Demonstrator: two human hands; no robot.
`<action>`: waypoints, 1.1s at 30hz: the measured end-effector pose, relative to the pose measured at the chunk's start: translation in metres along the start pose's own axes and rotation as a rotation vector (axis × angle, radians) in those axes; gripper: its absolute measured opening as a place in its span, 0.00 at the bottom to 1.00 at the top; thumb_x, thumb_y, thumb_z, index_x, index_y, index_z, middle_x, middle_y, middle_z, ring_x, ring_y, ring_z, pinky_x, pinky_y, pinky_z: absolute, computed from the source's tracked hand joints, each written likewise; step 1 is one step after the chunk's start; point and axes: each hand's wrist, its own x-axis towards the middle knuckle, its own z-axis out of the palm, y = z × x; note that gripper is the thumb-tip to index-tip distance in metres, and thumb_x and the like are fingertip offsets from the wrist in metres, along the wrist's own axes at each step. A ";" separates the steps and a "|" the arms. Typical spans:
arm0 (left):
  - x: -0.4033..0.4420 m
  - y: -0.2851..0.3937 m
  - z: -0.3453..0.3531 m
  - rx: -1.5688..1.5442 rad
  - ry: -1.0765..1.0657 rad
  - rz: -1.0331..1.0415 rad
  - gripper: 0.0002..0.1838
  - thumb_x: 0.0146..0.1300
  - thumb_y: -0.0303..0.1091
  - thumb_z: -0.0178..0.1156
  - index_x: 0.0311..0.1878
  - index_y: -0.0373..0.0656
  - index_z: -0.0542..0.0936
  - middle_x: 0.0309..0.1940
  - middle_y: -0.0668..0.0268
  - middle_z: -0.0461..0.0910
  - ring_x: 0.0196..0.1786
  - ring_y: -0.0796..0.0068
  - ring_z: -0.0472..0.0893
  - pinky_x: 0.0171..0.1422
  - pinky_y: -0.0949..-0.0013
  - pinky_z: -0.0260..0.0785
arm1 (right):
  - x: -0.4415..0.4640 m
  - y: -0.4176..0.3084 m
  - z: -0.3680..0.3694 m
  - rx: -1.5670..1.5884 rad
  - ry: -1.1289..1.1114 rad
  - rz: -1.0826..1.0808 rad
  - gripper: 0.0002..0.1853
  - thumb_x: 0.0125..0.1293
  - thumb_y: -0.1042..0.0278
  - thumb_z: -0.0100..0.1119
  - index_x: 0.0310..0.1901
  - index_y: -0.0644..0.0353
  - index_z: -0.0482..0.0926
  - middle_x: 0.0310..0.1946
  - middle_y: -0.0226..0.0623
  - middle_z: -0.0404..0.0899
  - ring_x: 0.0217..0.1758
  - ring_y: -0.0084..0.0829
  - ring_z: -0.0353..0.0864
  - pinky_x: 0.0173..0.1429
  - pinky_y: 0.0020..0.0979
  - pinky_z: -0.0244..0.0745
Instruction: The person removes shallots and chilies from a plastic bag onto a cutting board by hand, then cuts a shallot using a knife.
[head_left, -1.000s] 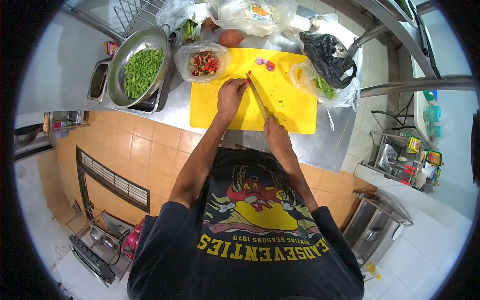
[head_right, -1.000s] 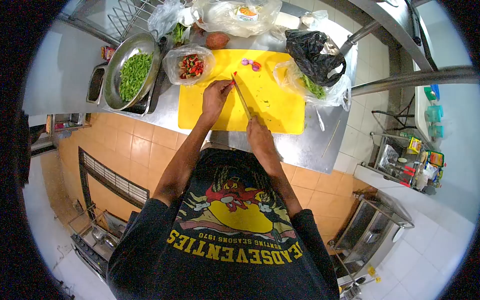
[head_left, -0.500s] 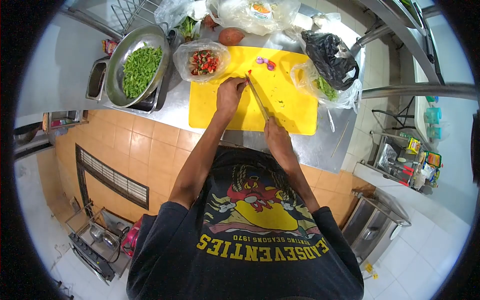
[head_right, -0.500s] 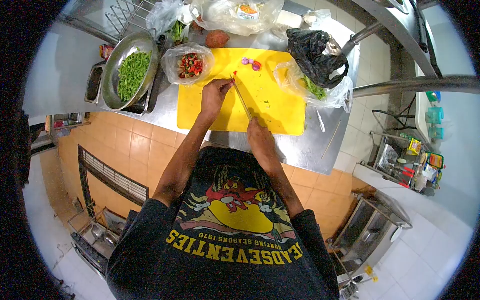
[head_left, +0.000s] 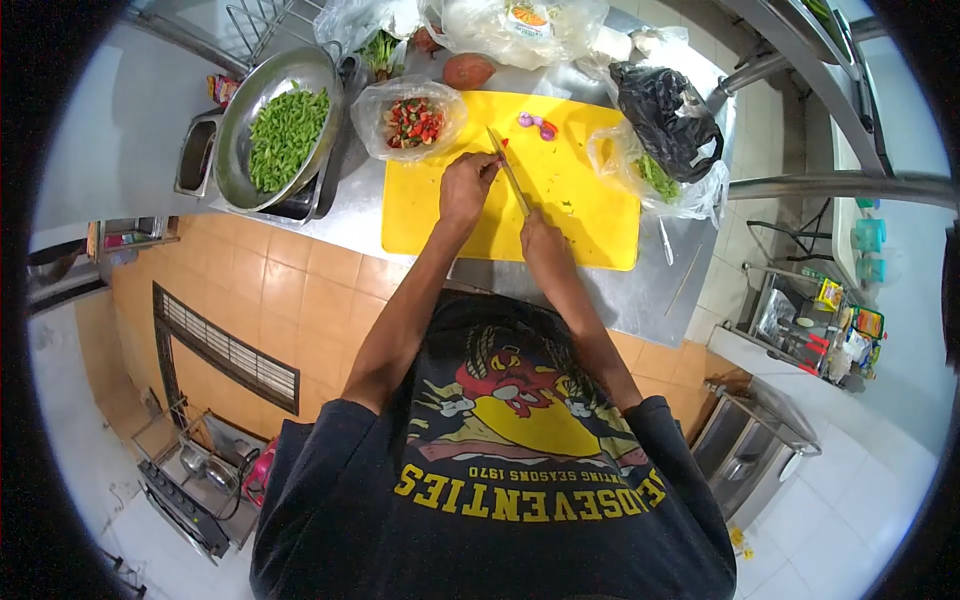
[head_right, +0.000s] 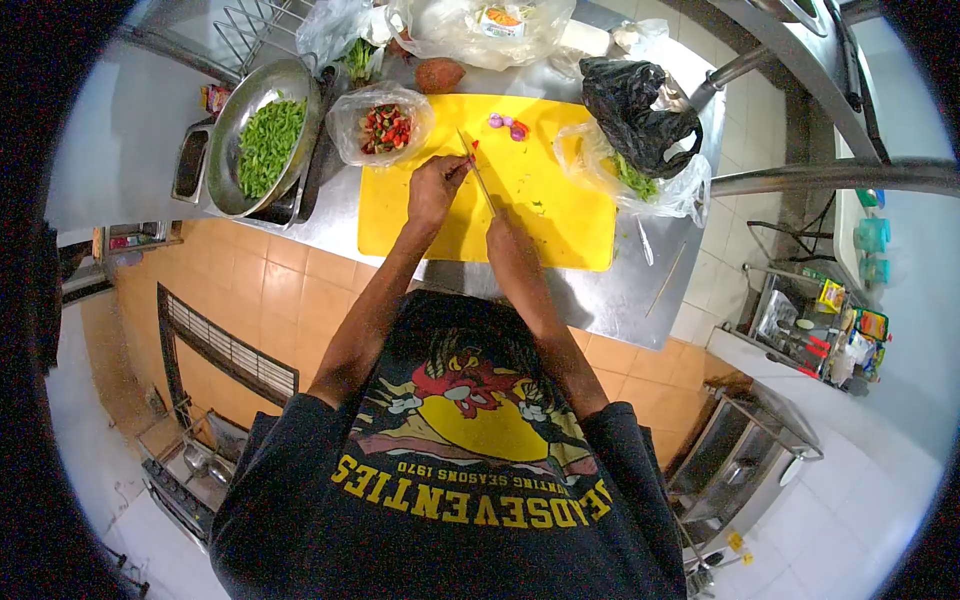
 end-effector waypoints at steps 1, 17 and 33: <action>0.001 -0.002 0.002 0.000 0.007 0.003 0.08 0.59 0.32 0.66 0.42 0.43 0.86 0.35 0.53 0.83 0.38 0.53 0.82 0.45 0.57 0.74 | -0.007 0.007 0.002 -0.003 -0.010 -0.005 0.12 0.71 0.68 0.45 0.44 0.70 0.72 0.31 0.62 0.77 0.36 0.60 0.78 0.40 0.56 0.73; -0.007 -0.006 -0.002 0.074 0.048 0.080 0.10 0.62 0.33 0.65 0.42 0.39 0.84 0.33 0.51 0.84 0.35 0.56 0.85 0.40 0.61 0.76 | -0.024 0.015 0.004 -0.028 -0.053 0.039 0.13 0.71 0.64 0.46 0.44 0.67 0.74 0.33 0.61 0.80 0.38 0.60 0.81 0.43 0.57 0.76; -0.009 -0.001 -0.010 -0.103 -0.037 0.023 0.15 0.58 0.28 0.66 0.48 0.36 0.81 0.43 0.51 0.82 0.42 0.53 0.83 0.49 0.58 0.75 | -0.005 0.027 -0.021 0.141 -0.107 0.203 0.18 0.75 0.56 0.38 0.46 0.63 0.72 0.34 0.64 0.79 0.37 0.63 0.80 0.44 0.57 0.76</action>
